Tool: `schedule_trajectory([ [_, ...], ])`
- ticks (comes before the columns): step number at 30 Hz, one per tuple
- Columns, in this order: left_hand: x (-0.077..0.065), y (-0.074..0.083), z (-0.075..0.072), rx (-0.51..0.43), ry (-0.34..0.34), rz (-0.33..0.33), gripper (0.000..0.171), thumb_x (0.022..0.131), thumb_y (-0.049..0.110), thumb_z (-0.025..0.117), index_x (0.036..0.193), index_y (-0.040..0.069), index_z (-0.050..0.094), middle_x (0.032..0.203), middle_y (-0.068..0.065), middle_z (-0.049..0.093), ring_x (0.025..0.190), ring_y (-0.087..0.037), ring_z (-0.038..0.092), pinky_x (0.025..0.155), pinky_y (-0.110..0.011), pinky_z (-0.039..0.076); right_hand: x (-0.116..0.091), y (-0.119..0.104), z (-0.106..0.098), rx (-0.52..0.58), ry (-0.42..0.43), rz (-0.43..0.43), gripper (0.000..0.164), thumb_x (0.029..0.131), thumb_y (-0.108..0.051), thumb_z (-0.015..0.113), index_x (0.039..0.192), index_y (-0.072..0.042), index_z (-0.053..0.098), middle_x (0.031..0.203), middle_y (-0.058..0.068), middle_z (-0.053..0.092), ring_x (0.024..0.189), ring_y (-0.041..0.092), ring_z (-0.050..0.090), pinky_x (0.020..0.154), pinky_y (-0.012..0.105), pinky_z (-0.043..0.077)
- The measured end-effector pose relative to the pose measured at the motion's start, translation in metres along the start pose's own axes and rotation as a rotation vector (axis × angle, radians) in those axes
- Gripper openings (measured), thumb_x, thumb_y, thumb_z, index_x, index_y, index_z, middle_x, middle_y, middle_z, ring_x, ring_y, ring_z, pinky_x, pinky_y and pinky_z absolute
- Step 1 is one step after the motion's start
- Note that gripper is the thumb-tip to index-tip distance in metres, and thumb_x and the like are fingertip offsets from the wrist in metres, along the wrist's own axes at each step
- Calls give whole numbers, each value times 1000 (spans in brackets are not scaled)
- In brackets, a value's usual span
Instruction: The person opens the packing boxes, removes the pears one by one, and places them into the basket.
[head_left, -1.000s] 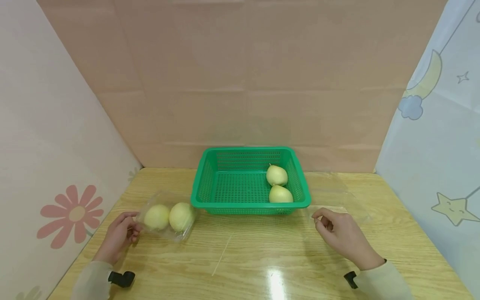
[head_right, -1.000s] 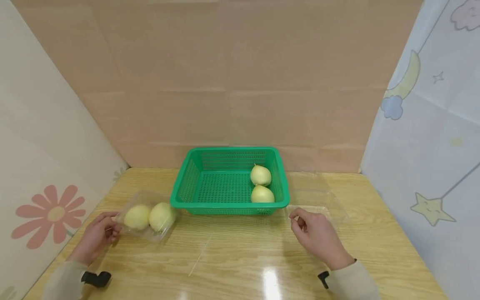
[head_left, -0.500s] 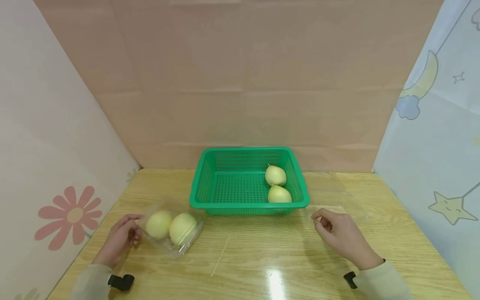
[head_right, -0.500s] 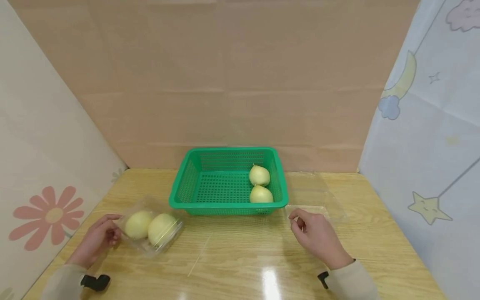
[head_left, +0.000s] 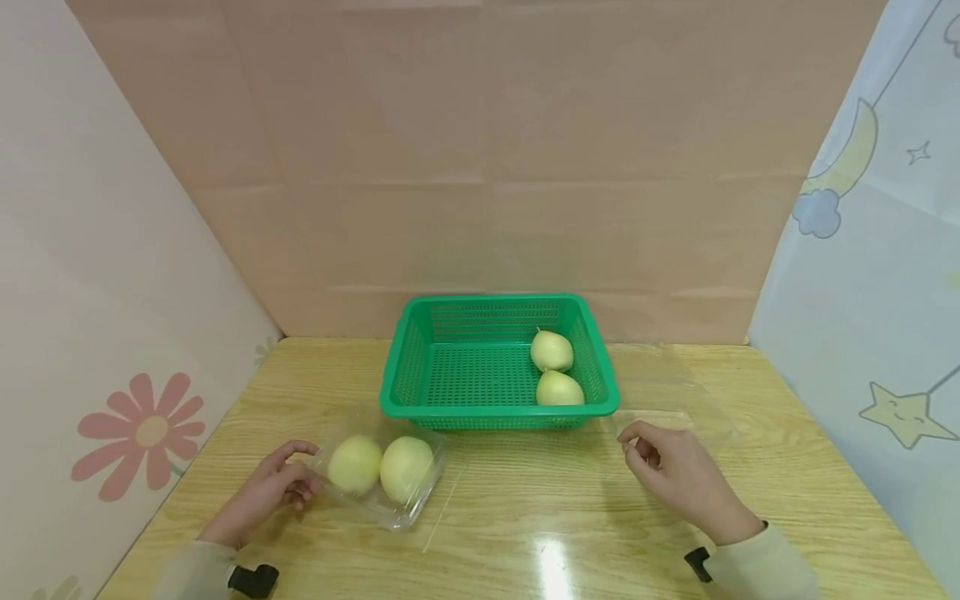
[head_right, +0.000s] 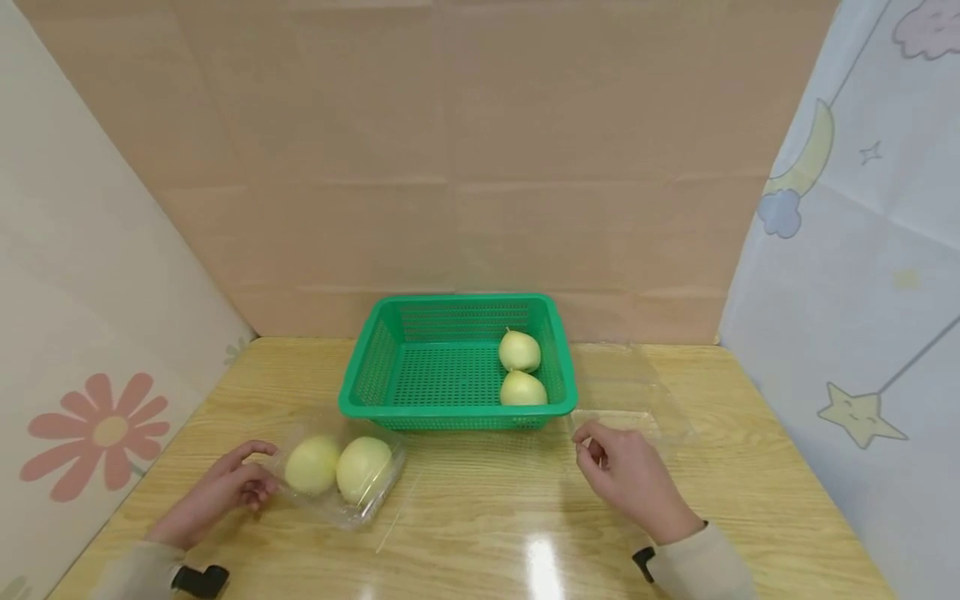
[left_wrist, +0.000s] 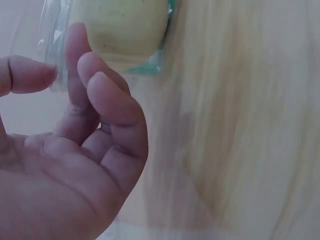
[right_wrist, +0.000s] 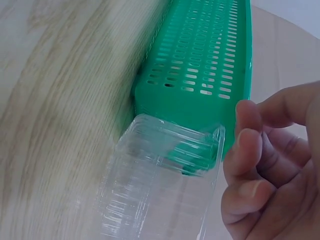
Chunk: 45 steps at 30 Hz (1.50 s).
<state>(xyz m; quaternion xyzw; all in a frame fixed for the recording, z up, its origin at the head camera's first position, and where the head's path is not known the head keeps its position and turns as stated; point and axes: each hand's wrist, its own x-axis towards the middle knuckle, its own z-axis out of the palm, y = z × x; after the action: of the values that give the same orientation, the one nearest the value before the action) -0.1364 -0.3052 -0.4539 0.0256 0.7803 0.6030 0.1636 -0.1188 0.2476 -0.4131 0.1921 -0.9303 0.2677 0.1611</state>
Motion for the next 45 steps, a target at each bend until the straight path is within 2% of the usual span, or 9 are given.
schedule_trajectory([
  [7,0,6,28,-8,-134,8,41,98,9,47,133,-8,35,84,-8,66,71,-16,61,64,-29,53,-2,-8,9,33,-26,-38,17,88,-1,64,91,-16,71,65,-25,51,55,-7,43,51,19,42],
  [12,-2,11,48,-34,-239,40,41,97,8,49,131,-10,36,87,-14,70,72,-16,64,64,-28,55,-3,-18,18,47,-69,-63,13,89,-4,67,91,-17,71,65,-25,49,54,-7,40,49,18,39],
  [17,2,13,66,-83,-322,56,41,97,7,49,131,-10,33,90,-20,72,73,-16,66,64,-29,56,-3,-27,28,53,-73,-112,13,88,-6,70,89,-19,70,66,-25,48,55,-7,38,49,17,37],
  [25,7,14,96,-150,-383,32,42,96,9,53,128,-7,31,91,-22,73,68,-14,64,63,-27,55,-1,-43,40,77,-40,-236,20,82,-3,73,85,-21,68,75,-22,53,60,-5,43,52,14,38],
  [30,11,17,107,-189,-431,42,40,99,12,54,125,-5,31,90,-19,73,69,-13,64,63,-27,55,3,-59,43,93,-37,-299,21,80,-6,75,86,-23,66,77,-19,54,61,-4,43,54,12,37],
  [36,14,21,122,-230,-484,40,37,99,10,54,124,-3,31,94,-17,74,69,-11,63,64,-26,55,7,-76,47,99,-39,-393,20,78,-7,78,84,-22,67,79,-15,57,66,-1,50,59,8,38],
  [39,16,22,130,-241,-483,44,37,98,10,55,125,-3,33,94,-17,74,70,-12,63,64,-26,54,9,-83,51,88,-65,-431,19,78,-9,78,84,-22,66,80,-14,56,65,-2,51,59,6,38],
  [45,17,24,139,-314,-461,-8,37,95,11,56,123,1,35,90,-9,72,72,-12,62,63,-26,52,14,-99,54,64,-204,-441,13,83,-17,78,85,-26,70,82,-15,55,64,-9,42,58,5,35],
])
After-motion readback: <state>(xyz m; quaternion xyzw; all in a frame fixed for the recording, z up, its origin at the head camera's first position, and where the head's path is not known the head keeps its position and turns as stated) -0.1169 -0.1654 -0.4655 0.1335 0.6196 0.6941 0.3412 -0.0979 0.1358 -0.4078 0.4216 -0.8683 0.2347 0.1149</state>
